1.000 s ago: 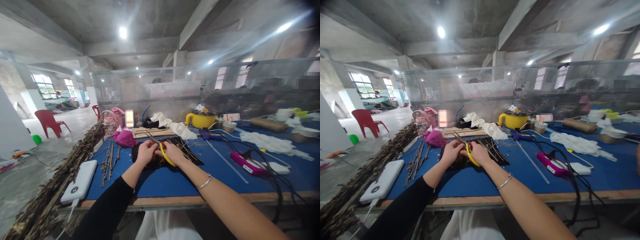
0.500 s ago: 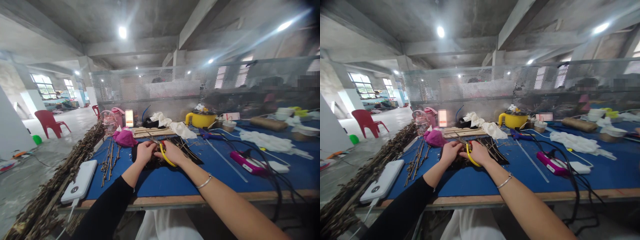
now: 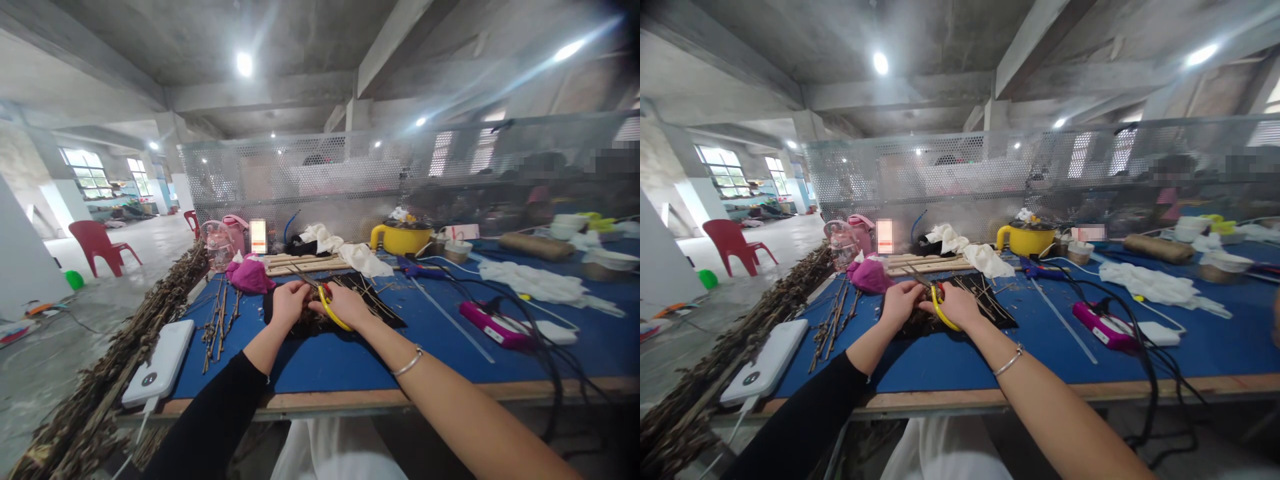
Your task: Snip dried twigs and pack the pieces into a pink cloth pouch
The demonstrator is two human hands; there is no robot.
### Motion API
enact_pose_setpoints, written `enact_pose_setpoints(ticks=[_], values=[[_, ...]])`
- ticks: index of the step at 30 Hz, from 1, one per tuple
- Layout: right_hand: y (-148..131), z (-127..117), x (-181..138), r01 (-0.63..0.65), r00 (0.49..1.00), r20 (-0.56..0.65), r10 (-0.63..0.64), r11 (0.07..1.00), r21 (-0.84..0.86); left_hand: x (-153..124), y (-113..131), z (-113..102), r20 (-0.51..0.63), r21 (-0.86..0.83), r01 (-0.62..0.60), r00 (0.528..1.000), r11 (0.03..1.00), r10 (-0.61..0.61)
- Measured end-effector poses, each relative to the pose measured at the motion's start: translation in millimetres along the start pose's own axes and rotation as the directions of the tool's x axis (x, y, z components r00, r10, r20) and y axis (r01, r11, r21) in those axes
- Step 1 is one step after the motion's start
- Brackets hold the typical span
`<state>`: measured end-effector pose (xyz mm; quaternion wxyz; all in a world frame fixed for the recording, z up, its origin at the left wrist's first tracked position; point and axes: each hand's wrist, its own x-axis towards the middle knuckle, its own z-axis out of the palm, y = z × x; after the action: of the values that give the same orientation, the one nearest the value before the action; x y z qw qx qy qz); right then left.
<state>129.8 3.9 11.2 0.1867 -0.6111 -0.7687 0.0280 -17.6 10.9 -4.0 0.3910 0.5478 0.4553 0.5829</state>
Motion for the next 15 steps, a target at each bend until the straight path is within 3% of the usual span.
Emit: enact_pose_setpoints(ticks=[9, 15], values=[[5.2, 4.1, 2.2, 0.050, 0.999, -0.003, -0.050, 0.999, 0.017, 1.6, -1.1, -2.5, -0.012, 0.069, -0.030, 0.999, 0.997, 0.031], [4.1, 1.2, 2.5, 0.025, 0.998, -0.060, -0.022, 0.998, 0.053, 0.8, -6.4, 0.9, 0.064, 0.067, 0.038, 0.997, 0.997, -0.043]])
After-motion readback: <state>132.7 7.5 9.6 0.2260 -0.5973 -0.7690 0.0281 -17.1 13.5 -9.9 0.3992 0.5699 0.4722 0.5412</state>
